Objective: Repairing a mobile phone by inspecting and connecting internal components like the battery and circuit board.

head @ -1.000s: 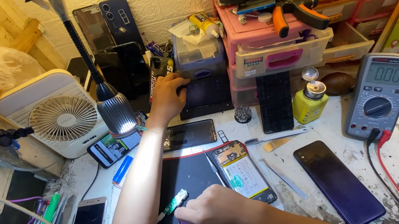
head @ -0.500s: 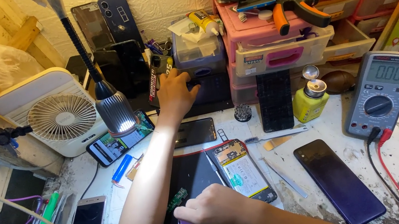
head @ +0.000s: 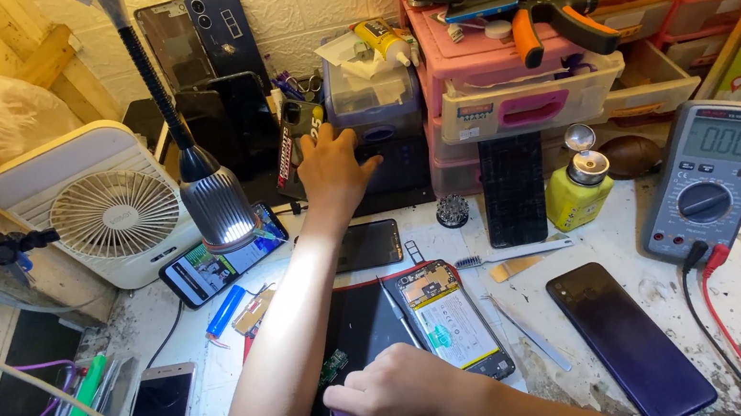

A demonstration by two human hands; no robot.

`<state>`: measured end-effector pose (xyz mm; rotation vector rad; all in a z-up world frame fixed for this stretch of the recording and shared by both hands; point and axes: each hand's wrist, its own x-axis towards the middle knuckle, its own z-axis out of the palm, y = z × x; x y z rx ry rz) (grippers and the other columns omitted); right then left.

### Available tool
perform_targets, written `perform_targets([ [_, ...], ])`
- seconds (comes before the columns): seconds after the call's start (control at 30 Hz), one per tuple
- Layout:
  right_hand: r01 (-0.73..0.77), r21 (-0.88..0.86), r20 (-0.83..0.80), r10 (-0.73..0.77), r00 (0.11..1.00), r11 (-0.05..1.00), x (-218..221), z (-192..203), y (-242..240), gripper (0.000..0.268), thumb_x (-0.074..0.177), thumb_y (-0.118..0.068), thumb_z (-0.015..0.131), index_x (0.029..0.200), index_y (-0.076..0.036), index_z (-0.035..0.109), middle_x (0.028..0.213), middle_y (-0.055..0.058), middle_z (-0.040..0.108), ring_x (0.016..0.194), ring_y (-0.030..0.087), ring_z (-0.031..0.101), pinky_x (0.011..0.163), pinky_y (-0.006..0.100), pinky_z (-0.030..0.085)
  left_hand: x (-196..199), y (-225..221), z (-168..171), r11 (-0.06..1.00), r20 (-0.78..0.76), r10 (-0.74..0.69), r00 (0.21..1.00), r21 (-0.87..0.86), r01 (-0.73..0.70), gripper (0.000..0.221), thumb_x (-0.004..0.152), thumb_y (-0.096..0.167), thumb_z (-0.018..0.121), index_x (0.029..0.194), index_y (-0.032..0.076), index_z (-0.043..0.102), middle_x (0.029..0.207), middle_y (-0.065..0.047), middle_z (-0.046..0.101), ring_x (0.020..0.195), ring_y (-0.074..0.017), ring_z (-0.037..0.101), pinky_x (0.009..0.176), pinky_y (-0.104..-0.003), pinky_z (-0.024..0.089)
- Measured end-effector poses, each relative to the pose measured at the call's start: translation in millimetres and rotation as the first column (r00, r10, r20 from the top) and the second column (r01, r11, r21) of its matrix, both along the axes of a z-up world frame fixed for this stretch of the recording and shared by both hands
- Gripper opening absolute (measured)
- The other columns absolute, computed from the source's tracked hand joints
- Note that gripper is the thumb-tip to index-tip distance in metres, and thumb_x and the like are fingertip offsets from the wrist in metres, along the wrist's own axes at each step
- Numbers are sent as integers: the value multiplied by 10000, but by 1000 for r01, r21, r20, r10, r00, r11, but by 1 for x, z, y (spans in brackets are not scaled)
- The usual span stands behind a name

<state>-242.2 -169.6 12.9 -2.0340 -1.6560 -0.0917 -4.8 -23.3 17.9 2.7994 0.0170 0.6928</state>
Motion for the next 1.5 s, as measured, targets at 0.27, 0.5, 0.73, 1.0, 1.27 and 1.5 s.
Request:
perform_targets([
  [0.27,13,9,15,-13,1000,1000,0,-3,0,124,1026,-194,583,991,-76,570,749,97,636,573,382,632,454,479,448,-4,15,7,992,-61,-113,992,-57,110,238,867,325,828,1007,160,728,1031,-39,602,1012,-357,520,656,-542,530],
  [0.5,3,-17,-7,-4,1000,1000,0,-3,0,124,1026,-189,580,988,-72,573,764,114,647,586,389,639,461,487,451,-1,13,-3,991,8,-128,992,-44,128,252,834,323,849,967,157,715,1058,-22,625,975,-346,529,627,-522,529],
  [0.73,-14,-15,-17,14,1000,1000,1,3,1,145,1030,-182,585,991,-48,624,776,130,674,598,361,646,465,466,462,-1,-11,-13,948,188,24,982,307,-82,596,725,722,793,1001,196,745,1056,-68,665,1003,-342,617,923,-562,458],
  [1.0,-32,-49,-62,29,998,998,1,8,-1,133,1041,-175,557,1022,-50,597,778,133,668,613,375,651,494,469,474,-3,24,0,974,27,-170,985,153,164,429,857,548,744,1035,159,768,1003,-57,623,996,-328,574,927,-524,394],
  [1.27,8,10,55,-9,998,1000,-1,-4,3,122,1011,-192,595,958,-82,591,735,110,656,574,383,647,457,470,457,2,14,-19,965,207,-135,969,249,81,510,794,605,811,1085,193,734,1074,-67,634,985,-342,593,902,-529,445],
  [1.5,6,-6,25,-6,1000,1000,1,4,1,132,1026,-206,581,973,-86,594,748,108,650,589,363,644,459,459,447,-1,19,-9,959,183,-173,968,254,124,478,828,632,774,931,166,738,985,-48,634,960,-329,612,945,-557,439],
])
